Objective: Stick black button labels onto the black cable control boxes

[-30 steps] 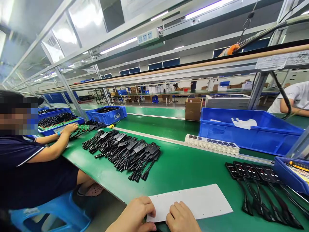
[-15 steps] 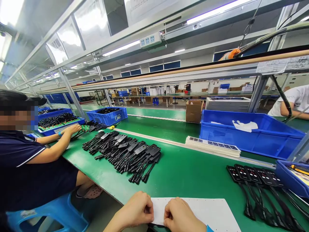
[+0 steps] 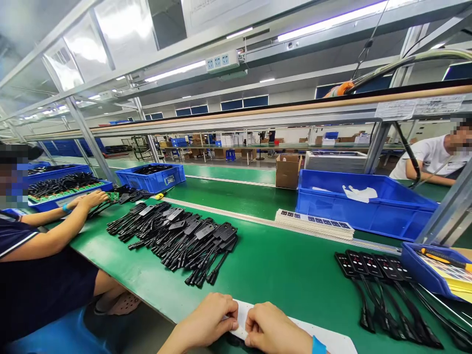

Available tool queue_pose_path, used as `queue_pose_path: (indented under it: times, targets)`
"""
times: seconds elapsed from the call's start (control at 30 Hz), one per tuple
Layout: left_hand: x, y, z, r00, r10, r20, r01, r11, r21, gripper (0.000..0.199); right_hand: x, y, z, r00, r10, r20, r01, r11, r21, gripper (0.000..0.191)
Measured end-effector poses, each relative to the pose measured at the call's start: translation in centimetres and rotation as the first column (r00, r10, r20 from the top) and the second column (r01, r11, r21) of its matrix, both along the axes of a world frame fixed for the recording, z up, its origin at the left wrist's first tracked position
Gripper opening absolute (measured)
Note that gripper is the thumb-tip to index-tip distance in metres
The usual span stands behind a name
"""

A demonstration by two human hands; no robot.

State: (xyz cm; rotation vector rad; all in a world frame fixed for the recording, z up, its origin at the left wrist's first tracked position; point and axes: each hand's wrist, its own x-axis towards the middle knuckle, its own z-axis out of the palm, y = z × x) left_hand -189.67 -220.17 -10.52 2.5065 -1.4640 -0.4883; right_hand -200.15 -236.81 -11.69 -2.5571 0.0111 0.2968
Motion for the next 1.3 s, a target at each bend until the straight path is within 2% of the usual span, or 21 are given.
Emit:
queue_pose_path:
  times: [0.1,0.17,0.23,0.3,0.37,0.5,0.6,0.77,0.9,0.97,1.07,1.17,1.3]
  targets:
    - [-0.1,0.0,0.3,0.999,-0.035,0.019,0.035,0.999,0.011,0.012,-0.9,-0.7,0.5,0.999,0.021,0.028,-0.019,0.996,-0.092,0.014]
    - [-0.4,-0.2,0.5,0.998,-0.050,0.026,0.049,0.999,0.019,0.013,-1.0,-0.7,0.2,0.999,0.003,0.039,0.002,0.992,-0.126,0.017]
    - [-0.8,-0.8,0.4,0.998,-0.047,0.048,0.045,0.998,0.044,0.018,-0.9,-0.6,-0.6,0.998,-0.029,0.052,0.035,0.992,-0.119,0.017]
    - [-1.2,-1.6,0.0,0.994,-0.047,0.097,0.039,0.996,0.081,0.034,-0.8,-0.6,-1.4,0.993,-0.070,0.096,0.079,0.992,-0.094,0.017]
    - [-1.4,-2.3,-0.5,0.989,-0.063,0.137,0.048,0.993,0.111,0.043,-0.9,-0.8,-1.7,0.990,-0.097,0.106,0.103,0.993,-0.049,0.017]
    - [-1.1,-2.9,-0.8,0.986,-0.092,0.141,0.074,0.989,0.124,0.036,-1.9,-2.0,-0.3,0.998,-0.049,0.027,0.049,0.999,0.015,0.013]
    - [-0.9,-2.8,-0.6,0.985,-0.096,0.140,0.079,0.989,0.122,0.036,-2.9,-2.3,0.4,0.998,-0.065,0.001,0.065,0.997,-0.035,0.014]
    - [-1.3,-3.0,-0.2,0.985,-0.087,0.146,0.070,0.990,0.123,0.042,-3.4,-1.6,-0.8,0.994,-0.087,0.063,0.096,0.983,-0.158,0.020]
    - [-2.0,-4.1,-0.6,0.981,-0.137,0.135,0.131,0.990,0.056,0.037,-3.2,-1.8,-1.5,0.994,-0.078,0.076,0.084,0.994,-0.074,0.025]
    - [-2.1,-4.7,-1.1,0.981,-0.148,0.123,0.144,0.989,0.044,0.033,-3.1,-2.4,-1.2,0.993,-0.097,0.067,0.100,0.994,-0.033,0.027]
    - [-2.1,-5.3,-1.5,0.984,-0.130,0.118,0.124,0.990,0.061,0.029,-3.3,-3.6,-0.2,0.994,-0.109,0.022,0.109,0.994,0.002,0.017]
    - [-2.1,-5.5,-1.1,0.986,-0.130,0.104,0.123,0.990,0.071,0.027,-3.7,-4.6,0.7,0.995,-0.097,-0.036,0.098,0.995,0.026,0.010]
    - [-2.2,-5.4,-0.1,0.987,-0.137,0.084,0.130,0.988,0.082,0.029,-3.9,-5.0,0.5,0.988,-0.149,-0.041,0.150,0.989,0.013,0.011]
